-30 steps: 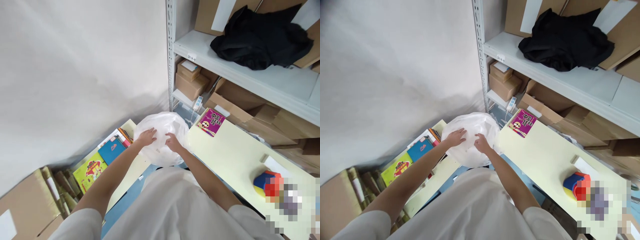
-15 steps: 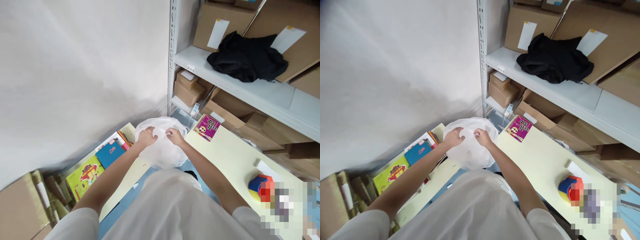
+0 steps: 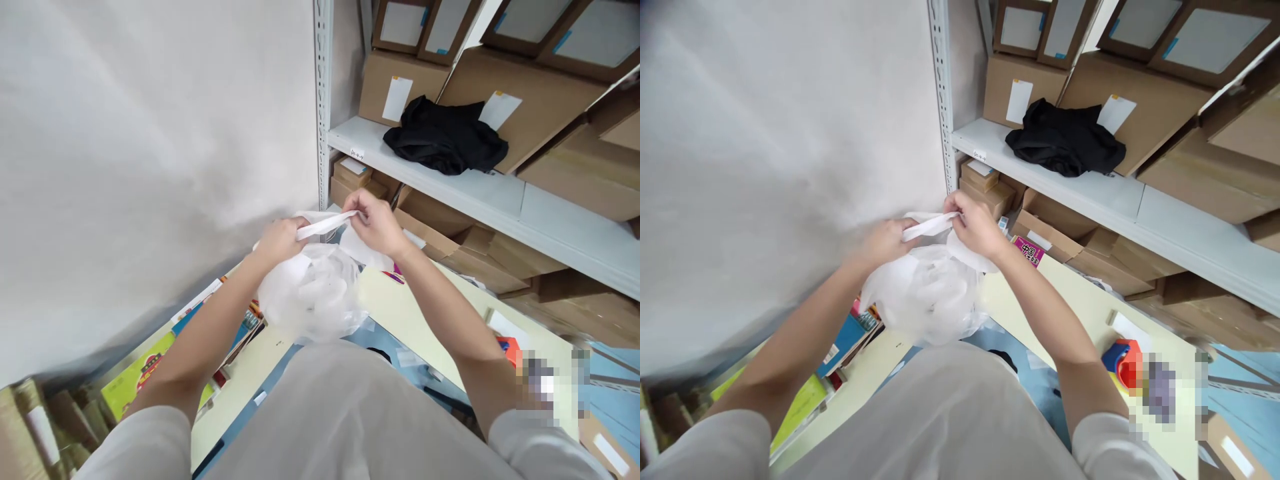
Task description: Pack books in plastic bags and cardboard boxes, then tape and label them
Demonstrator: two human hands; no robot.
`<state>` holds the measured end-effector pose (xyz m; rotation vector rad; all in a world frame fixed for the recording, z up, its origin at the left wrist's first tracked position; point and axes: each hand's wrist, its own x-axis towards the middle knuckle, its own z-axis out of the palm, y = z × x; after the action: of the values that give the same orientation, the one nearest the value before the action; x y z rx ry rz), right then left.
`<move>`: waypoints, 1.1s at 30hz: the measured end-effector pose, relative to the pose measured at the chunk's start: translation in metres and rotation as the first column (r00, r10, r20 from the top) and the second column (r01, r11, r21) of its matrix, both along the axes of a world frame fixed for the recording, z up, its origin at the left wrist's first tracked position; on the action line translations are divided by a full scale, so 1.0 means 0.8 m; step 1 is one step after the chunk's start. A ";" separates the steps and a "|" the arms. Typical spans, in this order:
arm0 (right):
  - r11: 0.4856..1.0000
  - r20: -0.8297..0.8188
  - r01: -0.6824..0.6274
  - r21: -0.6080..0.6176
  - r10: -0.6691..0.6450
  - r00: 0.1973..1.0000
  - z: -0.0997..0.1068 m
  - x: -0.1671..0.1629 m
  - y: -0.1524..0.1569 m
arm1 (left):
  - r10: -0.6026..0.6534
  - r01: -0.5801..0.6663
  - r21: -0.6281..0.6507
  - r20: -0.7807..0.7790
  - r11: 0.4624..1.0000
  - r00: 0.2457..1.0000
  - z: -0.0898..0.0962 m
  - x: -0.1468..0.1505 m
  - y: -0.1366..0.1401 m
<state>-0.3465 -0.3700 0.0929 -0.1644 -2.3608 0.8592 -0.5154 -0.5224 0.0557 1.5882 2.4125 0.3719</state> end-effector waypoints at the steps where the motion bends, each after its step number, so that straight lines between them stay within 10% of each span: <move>1: 1.000 -0.009 0.023 -0.011 -0.023 1.000 0.011 0.009 0.008 | -0.009 0.006 -0.096 -0.032 0.995 0.999 0.009 -0.008 0.000; 5: 0.976 -0.002 0.098 -0.197 -0.101 0.995 0.031 0.052 0.045 | -0.061 0.037 -0.392 -0.051 0.919 0.997 0.049 -0.032 0.001; 9: 0.873 0.053 0.209 -0.441 -0.207 0.977 0.022 0.108 0.065 | -0.185 0.178 -0.099 -0.066 0.979 0.981 0.074 -0.009 0.016; 17: 0.401 0.133 0.342 -0.850 -0.464 0.876 -0.027 0.274 0.069 | -0.469 0.493 -0.193 0.158 0.849 0.869 0.029 0.067 0.120; 22: 0.521 0.411 0.541 -0.660 -0.352 0.841 -0.086 0.401 0.072 | -0.402 0.507 -0.322 0.340 0.800 0.850 -0.010 0.086 0.189; 25: 0.592 0.696 0.691 -0.415 -0.282 0.660 -0.138 0.458 0.075 | -0.414 0.495 -0.381 0.278 0.781 0.867 -0.045 0.113 0.227; 33: 0.507 0.878 0.857 -0.089 -0.366 0.308 -0.277 0.507 0.095 | -0.320 0.123 -0.573 -0.256 0.810 0.912 -0.155 0.211 0.280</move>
<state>0.0594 -0.2944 -0.1291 -2.0418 -2.2089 1.1293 -0.3467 -0.2983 -0.0686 1.7210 2.2080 -0.6459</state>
